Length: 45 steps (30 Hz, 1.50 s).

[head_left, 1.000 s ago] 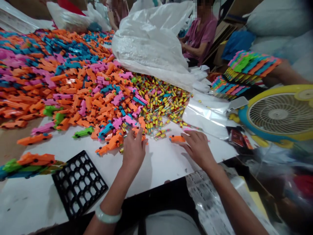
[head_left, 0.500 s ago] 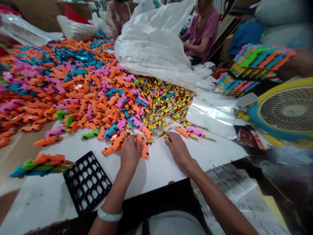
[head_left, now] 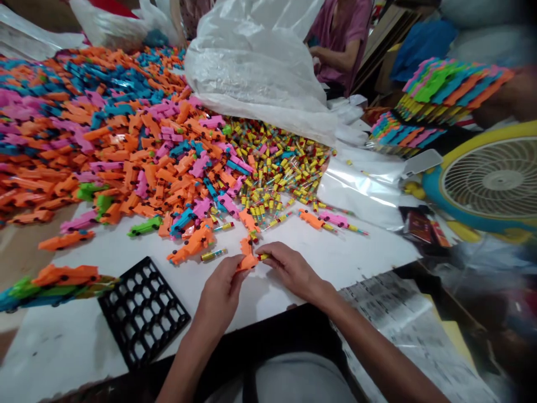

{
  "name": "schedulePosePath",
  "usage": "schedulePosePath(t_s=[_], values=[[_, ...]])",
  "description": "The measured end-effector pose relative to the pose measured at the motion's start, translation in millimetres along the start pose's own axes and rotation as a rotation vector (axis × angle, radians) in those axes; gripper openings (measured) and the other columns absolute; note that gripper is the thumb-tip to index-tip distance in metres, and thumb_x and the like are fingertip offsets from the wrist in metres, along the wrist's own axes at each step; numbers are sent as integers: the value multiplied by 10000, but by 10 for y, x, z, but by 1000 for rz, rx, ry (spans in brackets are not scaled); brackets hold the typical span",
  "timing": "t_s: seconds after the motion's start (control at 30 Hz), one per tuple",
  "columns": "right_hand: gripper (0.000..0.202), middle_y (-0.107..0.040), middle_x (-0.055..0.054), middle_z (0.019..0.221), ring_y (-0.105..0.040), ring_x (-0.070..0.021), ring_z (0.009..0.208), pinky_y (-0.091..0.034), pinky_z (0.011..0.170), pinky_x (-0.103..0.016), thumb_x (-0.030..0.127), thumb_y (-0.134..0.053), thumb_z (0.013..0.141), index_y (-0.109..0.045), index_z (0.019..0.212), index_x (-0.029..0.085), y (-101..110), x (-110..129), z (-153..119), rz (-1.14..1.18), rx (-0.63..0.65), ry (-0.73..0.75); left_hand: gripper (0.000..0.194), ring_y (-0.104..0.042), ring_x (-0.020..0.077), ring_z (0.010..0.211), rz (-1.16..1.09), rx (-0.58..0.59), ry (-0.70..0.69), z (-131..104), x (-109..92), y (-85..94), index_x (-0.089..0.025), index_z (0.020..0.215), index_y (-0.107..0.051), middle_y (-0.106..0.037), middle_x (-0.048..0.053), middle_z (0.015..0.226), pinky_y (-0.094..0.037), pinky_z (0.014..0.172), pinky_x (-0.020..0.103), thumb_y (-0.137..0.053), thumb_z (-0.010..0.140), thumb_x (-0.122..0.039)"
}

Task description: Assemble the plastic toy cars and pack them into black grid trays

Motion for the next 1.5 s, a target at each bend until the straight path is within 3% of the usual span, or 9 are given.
schedulePosePath(t_s=[0.53, 0.7, 0.83, 0.97, 1.1, 1.2, 1.27, 1.4, 1.5], values=[[217, -657, -80, 1013, -588, -194, 969, -508, 850, -356, 135, -475, 932, -587, 1101, 212, -98, -2, -65, 6, 17, 109, 221, -631, 171, 901, -100, 9, 72, -127, 33, -70, -228, 1025, -628, -687, 34, 964, -500, 814, 287, -496, 903, -356], [226, -636, -88, 996, -576, -197, 959, -512, 829, -360, 118, -431, 936, -570, 1086, 214, -88, 35, -104, 9, 45, 162, 252, -634, 200, 881, -138, 35, 169, -145, 42, -87, -233, 985, -651, -703, 42, 940, -495, 805, 321, -495, 871, -396], [161, -630, -104, 1005, -562, -207, 963, -502, 828, -363, 184, -484, 940, -546, 1088, 197, -100, 53, -108, -20, 99, 228, 269, -612, 190, 757, -173, 40, 330, -160, 70, -96, -229, 922, -677, -694, 26, 828, -480, 727, 313, -511, 828, -419], [87, -648, -73, 895, -569, -194, 848, -469, 769, -339, 275, -517, 945, -557, 962, 200, -192, 41, -125, -112, 65, 280, 233, -533, 148, 581, -309, 92, 469, -166, 106, -151, -212, 782, -676, -616, -14, 643, -441, 586, 270, -544, 768, -403], [161, -643, -59, 842, -553, -183, 778, -429, 722, -325, 279, -441, 977, -565, 916, 198, -302, -11, -222, -211, 28, 280, 231, -514, 136, 540, -367, 173, 510, -165, 89, -210, -197, 755, -657, -601, -16, 628, -433, 547, 264, -535, 773, -391], [147, -655, -45, 846, -562, -175, 785, -413, 756, -331, 288, -460, 975, -575, 962, 198, -134, -91, -340, -275, 36, 276, 269, -618, 182, 738, -190, 175, 356, -121, -2, -176, -208, 886, -671, -674, 33, 818, -495, 682, 307, -482, 836, -393], [144, -676, -48, 901, -583, -189, 862, -394, 851, -373, 312, -509, 953, -589, 1014, 209, 157, -189, -399, -372, 13, 235, 309, -619, 212, 943, -65, 66, 215, -57, -62, -105, -214, 1035, -644, -660, 76, 1040, -501, 801, 341, -451, 883, -402], [248, -653, -88, 1143, -525, -260, 1100, -332, 976, -451, 329, -573, 902, -615, 1126, 231, 749, -406, -319, -642, -154, 81, 355, -598, 239, 939, 160, -138, 163, 153, -31, -94, -175, 1128, -576, -611, 115, 1063, -495, 851, 405, -484, 902, -433], [224, -652, -99, 1108, -527, -248, 1042, -367, 906, -401, 239, -520, 921, -647, 1103, 209, 719, -509, -20, -733, -182, 26, 451, -567, 298, 990, 377, -203, 208, 359, -12, -212, -109, 1103, -549, -590, 155, 1027, -475, 877, 467, -624, 824, -454]])
Point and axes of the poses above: each hand's wrist, its own z-axis towards the middle knuckle, its own y-axis out of the back of the hand, x = y × z, the point moved 5 cm from there along z, towards the middle knuckle
